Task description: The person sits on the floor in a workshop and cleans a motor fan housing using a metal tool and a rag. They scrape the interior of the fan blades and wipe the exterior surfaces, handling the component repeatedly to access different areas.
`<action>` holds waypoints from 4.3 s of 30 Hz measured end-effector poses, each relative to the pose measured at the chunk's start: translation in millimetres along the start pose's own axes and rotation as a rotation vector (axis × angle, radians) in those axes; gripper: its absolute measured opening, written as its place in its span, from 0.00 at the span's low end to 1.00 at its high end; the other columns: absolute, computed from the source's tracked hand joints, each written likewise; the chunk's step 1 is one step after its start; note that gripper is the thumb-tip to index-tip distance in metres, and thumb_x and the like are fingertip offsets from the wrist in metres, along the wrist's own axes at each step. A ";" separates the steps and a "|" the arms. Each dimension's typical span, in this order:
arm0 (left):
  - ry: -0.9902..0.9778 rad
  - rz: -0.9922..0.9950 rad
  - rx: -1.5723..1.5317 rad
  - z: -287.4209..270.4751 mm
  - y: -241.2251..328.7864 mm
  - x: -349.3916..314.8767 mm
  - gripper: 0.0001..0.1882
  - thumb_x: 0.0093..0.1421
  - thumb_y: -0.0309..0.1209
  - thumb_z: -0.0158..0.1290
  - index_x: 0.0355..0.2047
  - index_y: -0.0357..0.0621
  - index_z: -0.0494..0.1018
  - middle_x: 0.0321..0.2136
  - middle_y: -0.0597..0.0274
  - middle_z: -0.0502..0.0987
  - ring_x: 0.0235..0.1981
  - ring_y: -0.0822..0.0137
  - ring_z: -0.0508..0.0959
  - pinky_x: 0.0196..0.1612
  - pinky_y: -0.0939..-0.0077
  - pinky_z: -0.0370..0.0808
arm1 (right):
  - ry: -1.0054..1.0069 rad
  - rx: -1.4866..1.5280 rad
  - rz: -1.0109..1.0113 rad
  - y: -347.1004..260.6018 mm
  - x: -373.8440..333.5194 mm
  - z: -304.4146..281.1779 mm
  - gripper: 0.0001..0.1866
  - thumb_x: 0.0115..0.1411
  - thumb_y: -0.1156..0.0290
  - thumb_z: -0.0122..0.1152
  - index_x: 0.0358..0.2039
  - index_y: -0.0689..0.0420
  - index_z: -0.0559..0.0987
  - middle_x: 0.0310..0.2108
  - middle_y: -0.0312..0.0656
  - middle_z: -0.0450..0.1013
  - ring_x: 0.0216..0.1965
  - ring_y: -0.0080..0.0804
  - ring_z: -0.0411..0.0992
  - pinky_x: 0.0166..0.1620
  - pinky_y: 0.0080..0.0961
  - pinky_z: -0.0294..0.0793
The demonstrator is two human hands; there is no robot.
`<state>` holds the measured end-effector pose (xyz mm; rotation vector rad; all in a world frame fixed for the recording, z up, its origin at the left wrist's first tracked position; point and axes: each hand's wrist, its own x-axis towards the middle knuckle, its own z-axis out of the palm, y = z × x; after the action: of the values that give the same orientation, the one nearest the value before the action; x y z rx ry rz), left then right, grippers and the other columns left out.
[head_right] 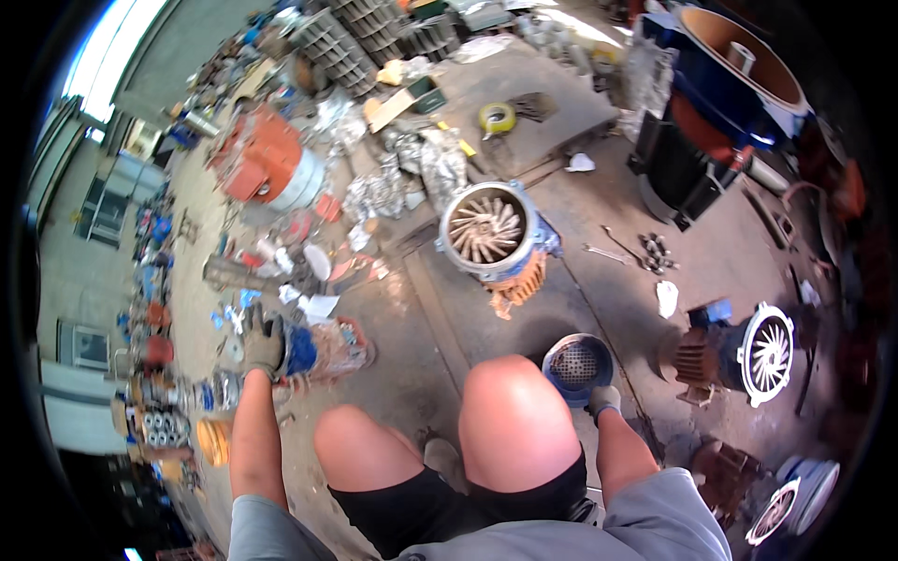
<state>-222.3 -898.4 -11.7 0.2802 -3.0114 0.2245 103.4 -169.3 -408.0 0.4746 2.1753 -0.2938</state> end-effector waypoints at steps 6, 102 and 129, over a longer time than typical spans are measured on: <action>-0.131 0.086 0.008 50.2 -15.7 43.4 0.41 0.78 0.64 0.48 0.83 0.60 0.62 0.84 0.44 0.57 0.84 0.38 0.52 0.84 0.42 0.49 | 0.041 -0.059 -0.056 -0.2 15.8 -9.2 0.16 0.73 0.62 0.62 0.51 0.53 0.93 0.52 0.51 0.88 0.54 0.49 0.88 0.58 0.45 0.86; -1.230 -0.323 -1.305 82.0 341.9 -133.2 0.14 0.70 0.31 0.70 0.49 0.32 0.82 0.33 0.56 0.88 0.27 0.69 0.86 0.27 0.76 0.81 | 0.126 0.463 -0.387 -228.1 -31.8 -126.2 0.27 0.69 0.60 0.69 0.61 0.66 0.78 0.46 0.55 0.85 0.43 0.36 0.86 0.49 0.35 0.85; -1.367 -0.519 -1.652 89.8 316.5 -118.3 0.16 0.72 0.32 0.69 0.54 0.36 0.84 0.41 0.60 0.89 0.38 0.69 0.87 0.40 0.72 0.83 | 0.013 -0.353 -0.541 -280.1 62.9 -121.1 0.18 0.72 0.63 0.58 0.46 0.57 0.93 0.48 0.50 0.89 0.52 0.47 0.88 0.56 0.43 0.86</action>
<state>-175.7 -584.1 -157.6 1.1567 -2.3051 -3.1458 -139.2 -361.9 -374.6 -0.3167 2.2744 -0.1870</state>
